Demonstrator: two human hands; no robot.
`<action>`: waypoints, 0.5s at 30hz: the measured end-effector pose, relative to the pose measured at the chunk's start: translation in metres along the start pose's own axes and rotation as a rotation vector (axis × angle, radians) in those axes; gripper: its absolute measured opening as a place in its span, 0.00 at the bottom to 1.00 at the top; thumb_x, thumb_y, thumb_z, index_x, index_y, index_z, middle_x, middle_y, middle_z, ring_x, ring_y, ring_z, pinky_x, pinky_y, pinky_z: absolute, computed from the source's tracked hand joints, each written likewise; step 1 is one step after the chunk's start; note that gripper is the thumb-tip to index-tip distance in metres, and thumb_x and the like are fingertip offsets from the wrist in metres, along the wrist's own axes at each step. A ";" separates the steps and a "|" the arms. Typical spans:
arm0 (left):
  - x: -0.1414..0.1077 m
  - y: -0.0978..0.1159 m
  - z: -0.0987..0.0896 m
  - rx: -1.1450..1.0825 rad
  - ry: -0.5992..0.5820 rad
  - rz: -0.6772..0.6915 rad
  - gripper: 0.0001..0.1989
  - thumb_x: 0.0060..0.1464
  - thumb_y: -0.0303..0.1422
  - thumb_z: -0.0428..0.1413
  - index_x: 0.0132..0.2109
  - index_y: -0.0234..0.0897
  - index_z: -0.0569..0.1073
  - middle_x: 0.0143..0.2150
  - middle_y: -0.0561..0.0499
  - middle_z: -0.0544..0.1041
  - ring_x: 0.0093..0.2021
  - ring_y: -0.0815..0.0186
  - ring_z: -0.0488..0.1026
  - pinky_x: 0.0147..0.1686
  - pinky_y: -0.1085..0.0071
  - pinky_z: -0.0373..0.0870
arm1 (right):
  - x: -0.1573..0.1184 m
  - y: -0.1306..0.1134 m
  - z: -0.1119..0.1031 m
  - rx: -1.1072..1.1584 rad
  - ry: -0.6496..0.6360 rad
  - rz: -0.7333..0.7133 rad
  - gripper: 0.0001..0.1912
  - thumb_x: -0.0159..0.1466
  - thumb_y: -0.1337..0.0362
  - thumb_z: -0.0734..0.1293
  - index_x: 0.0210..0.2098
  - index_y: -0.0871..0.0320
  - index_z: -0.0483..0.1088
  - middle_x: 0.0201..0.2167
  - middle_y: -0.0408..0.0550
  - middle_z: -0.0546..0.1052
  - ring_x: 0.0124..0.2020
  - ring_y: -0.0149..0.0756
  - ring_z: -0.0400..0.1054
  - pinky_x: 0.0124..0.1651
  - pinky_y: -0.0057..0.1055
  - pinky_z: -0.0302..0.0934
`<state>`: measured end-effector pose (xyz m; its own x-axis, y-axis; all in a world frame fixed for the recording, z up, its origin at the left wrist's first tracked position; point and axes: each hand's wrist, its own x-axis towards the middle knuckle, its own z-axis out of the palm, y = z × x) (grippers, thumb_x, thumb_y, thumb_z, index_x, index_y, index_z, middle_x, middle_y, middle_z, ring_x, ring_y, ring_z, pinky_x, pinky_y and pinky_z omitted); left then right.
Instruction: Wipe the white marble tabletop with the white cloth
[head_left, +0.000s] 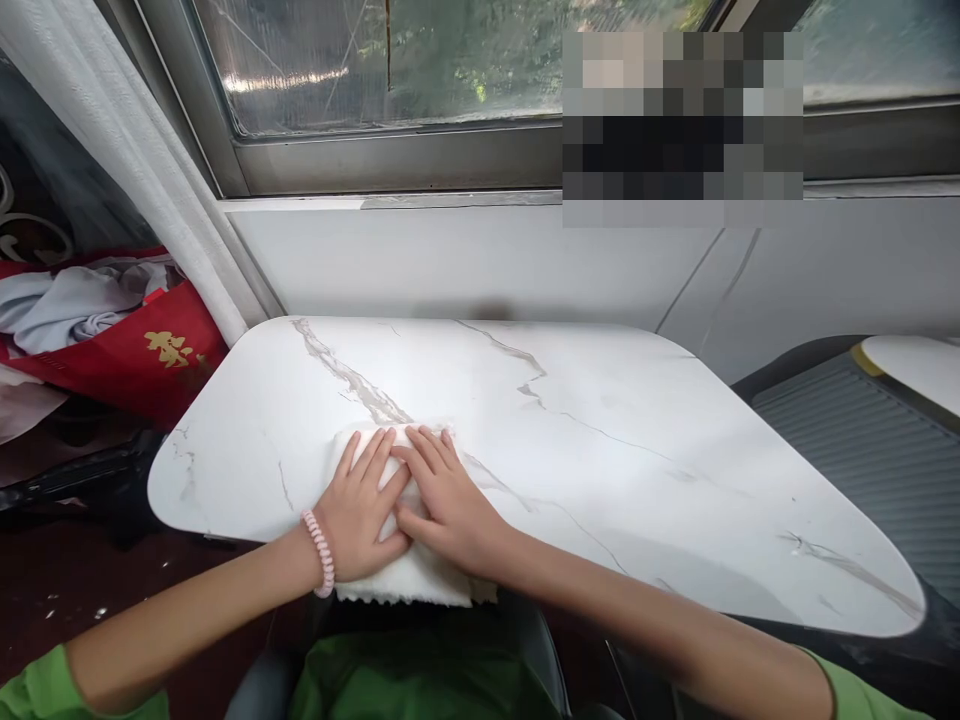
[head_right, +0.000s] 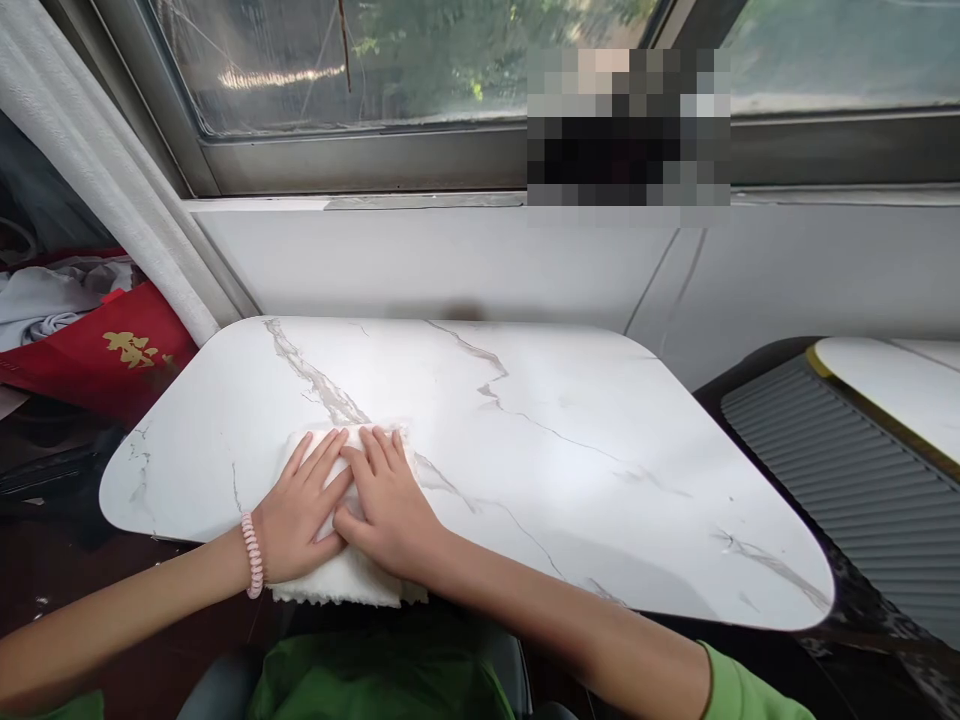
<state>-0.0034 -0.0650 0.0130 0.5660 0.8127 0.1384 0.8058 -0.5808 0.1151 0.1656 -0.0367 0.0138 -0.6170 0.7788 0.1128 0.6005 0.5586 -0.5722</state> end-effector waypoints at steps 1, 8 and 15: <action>0.003 -0.006 0.001 0.003 -0.002 -0.004 0.32 0.56 0.39 0.49 0.65 0.31 0.57 0.68 0.36 0.52 0.69 0.47 0.44 0.65 0.43 0.41 | 0.007 0.004 0.001 -0.018 0.008 -0.021 0.28 0.60 0.60 0.59 0.59 0.61 0.59 0.65 0.59 0.57 0.69 0.50 0.41 0.68 0.55 0.34; 0.050 -0.087 0.003 0.081 -0.037 -0.050 0.30 0.58 0.41 0.47 0.63 0.28 0.59 0.67 0.33 0.54 0.68 0.50 0.47 0.65 0.47 0.39 | 0.093 0.035 0.010 -0.146 0.147 -0.097 0.26 0.63 0.61 0.56 0.58 0.65 0.61 0.61 0.60 0.63 0.65 0.47 0.50 0.68 0.46 0.38; 0.113 -0.166 -0.001 0.081 -0.042 -0.059 0.29 0.59 0.40 0.46 0.64 0.35 0.57 0.67 0.39 0.57 0.67 0.54 0.50 0.65 0.50 0.40 | 0.186 0.066 0.008 -0.192 0.217 -0.074 0.25 0.63 0.63 0.54 0.58 0.65 0.61 0.58 0.59 0.66 0.61 0.46 0.54 0.66 0.44 0.39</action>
<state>-0.0735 0.1230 0.0103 0.5224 0.8477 0.0919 0.8485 -0.5275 0.0419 0.0860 0.1427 -0.0096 -0.5524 0.7649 0.3312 0.6555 0.6441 -0.3943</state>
